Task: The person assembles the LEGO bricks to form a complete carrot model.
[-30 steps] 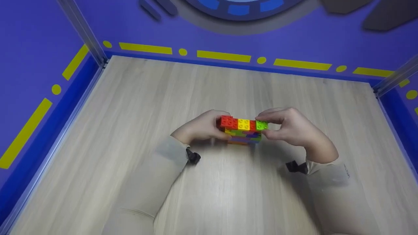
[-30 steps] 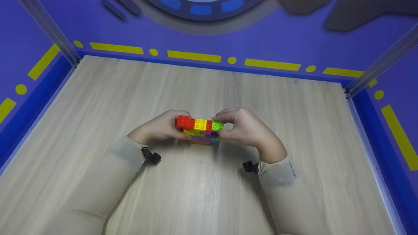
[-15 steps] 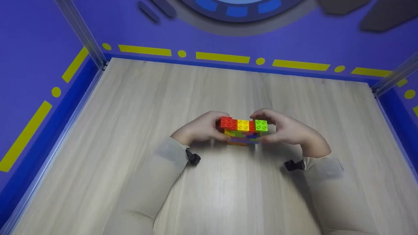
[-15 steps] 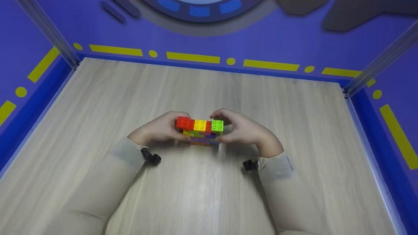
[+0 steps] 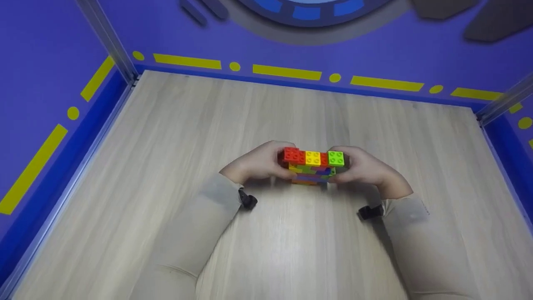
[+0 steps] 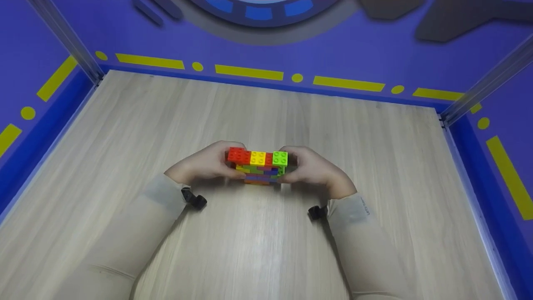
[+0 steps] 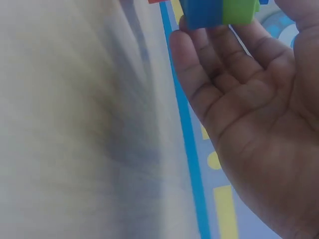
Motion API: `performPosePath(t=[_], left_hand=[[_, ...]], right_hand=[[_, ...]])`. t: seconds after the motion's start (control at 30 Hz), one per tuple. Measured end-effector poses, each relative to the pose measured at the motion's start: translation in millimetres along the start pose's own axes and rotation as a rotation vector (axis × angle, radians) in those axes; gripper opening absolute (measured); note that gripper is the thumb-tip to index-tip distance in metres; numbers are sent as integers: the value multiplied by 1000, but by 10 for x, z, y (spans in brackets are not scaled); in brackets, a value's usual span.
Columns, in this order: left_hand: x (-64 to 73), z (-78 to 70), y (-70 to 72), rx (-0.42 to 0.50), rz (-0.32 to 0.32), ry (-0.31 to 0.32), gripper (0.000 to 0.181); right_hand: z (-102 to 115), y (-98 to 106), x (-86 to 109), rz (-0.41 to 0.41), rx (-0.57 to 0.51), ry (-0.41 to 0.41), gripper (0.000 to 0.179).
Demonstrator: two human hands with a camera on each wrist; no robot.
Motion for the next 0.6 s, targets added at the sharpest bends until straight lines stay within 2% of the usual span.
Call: performPosePath(t=[0.27,0.6], left_hand=[[-30,109,83,-10,-82,67,57],[-6,239,304,13,-277,138,52]], right_hand=[[-88,73,-24,-70,-97,-1,60],[-134,180,-47,-211,-99,-59,49]])
Point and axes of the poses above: each hand's wrist, its own x-axis away from the middle knuckle, its own y-axis out of the back of the hand, z = x × y, the point moved 10 cm from there along -x, towards the middle knuckle, and after that the axes turned 8 degrees about -x, right-handed, at the moved point
